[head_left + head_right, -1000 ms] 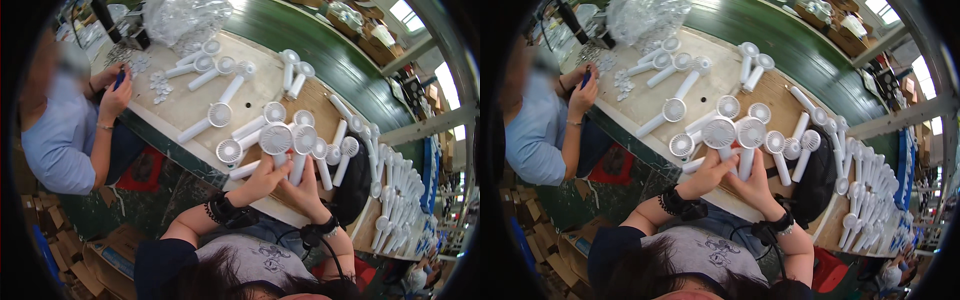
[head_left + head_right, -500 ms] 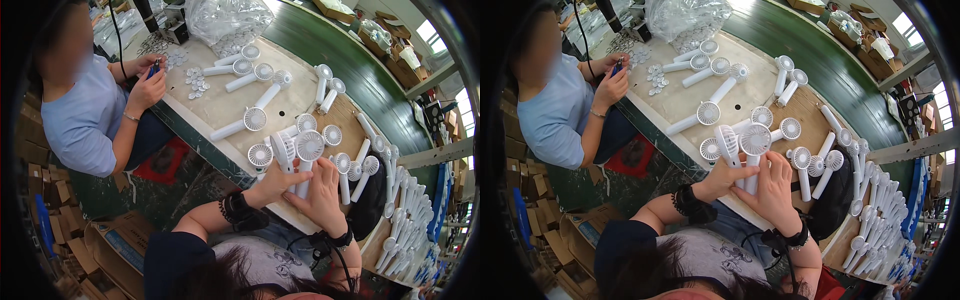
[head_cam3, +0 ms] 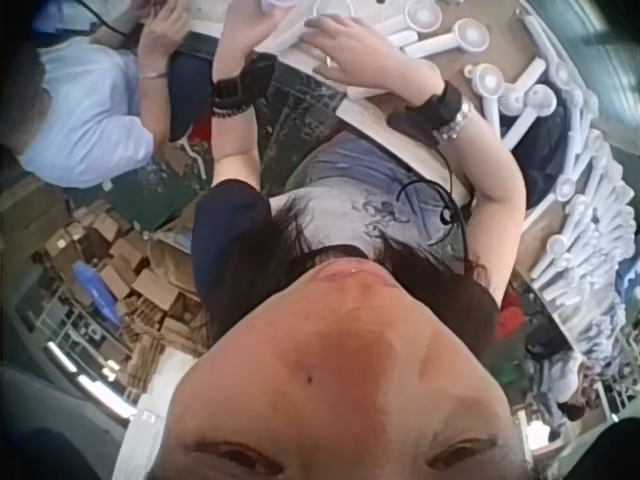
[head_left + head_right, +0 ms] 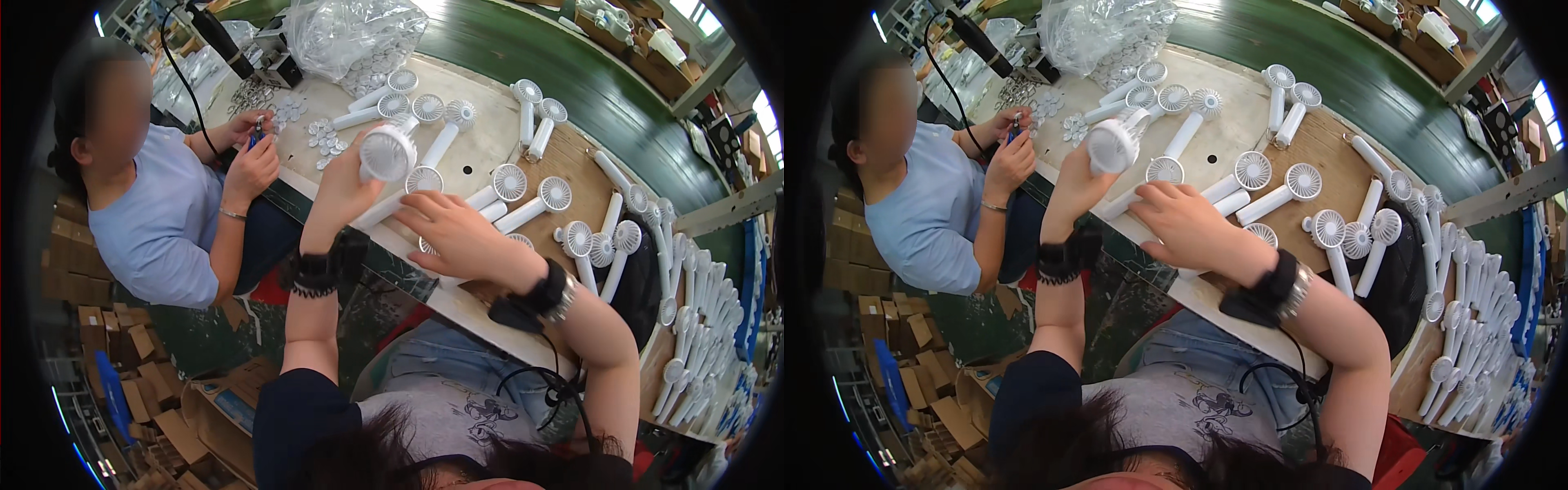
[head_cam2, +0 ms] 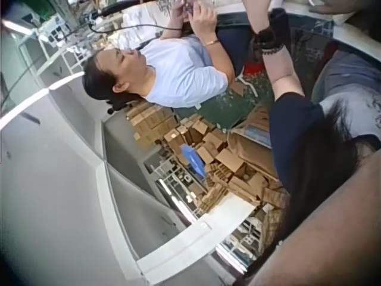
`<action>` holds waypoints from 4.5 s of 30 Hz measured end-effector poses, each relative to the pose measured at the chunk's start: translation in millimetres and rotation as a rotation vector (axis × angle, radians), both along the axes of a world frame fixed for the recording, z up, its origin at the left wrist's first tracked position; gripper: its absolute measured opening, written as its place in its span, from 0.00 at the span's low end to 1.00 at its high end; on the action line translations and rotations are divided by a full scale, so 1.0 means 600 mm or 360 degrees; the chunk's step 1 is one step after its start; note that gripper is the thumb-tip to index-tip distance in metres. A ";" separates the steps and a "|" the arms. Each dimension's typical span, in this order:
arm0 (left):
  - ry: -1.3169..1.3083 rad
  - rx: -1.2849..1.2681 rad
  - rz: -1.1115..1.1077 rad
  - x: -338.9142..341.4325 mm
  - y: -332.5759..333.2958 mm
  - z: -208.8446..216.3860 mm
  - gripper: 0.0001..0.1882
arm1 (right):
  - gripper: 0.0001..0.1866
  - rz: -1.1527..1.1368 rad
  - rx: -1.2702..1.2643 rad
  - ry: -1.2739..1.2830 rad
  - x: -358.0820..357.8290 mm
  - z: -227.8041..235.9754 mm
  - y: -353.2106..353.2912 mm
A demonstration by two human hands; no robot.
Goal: Inspecting and organizing handheld fans at an assembly station.
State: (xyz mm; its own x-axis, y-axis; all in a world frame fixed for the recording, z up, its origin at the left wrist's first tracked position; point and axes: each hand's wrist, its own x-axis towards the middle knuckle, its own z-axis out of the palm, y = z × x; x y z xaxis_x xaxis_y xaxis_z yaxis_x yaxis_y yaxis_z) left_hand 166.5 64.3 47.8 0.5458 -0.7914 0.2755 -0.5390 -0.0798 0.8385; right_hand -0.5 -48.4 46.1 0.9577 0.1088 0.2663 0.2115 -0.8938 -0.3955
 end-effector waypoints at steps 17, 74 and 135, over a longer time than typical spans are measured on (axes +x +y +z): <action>-0.0266 0.0379 -0.0213 0.075 -0.075 -0.075 0.30 | 0.12 0.0051 -0.0513 0.0301 -0.013 -0.051 0.020; 0.0741 0.0084 -0.0397 -0.052 -0.073 -0.034 0.17 | 0.25 -0.0466 0.1295 0.0003 -0.110 -0.012 -0.037; 0.0469 -0.0267 0.0234 -0.160 0.039 -0.144 0.04 | 0.25 -0.0716 0.2671 -0.0355 -0.120 -0.029 -0.056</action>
State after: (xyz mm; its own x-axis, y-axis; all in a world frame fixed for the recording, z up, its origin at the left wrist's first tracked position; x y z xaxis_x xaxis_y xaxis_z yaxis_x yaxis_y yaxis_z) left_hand 70.4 87.4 -38.9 0.7255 -0.6558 0.2086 -0.2652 0.0134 0.9641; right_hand -72.5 -82.3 29.0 0.7662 -0.6378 -0.0786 0.2581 0.4174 -0.8713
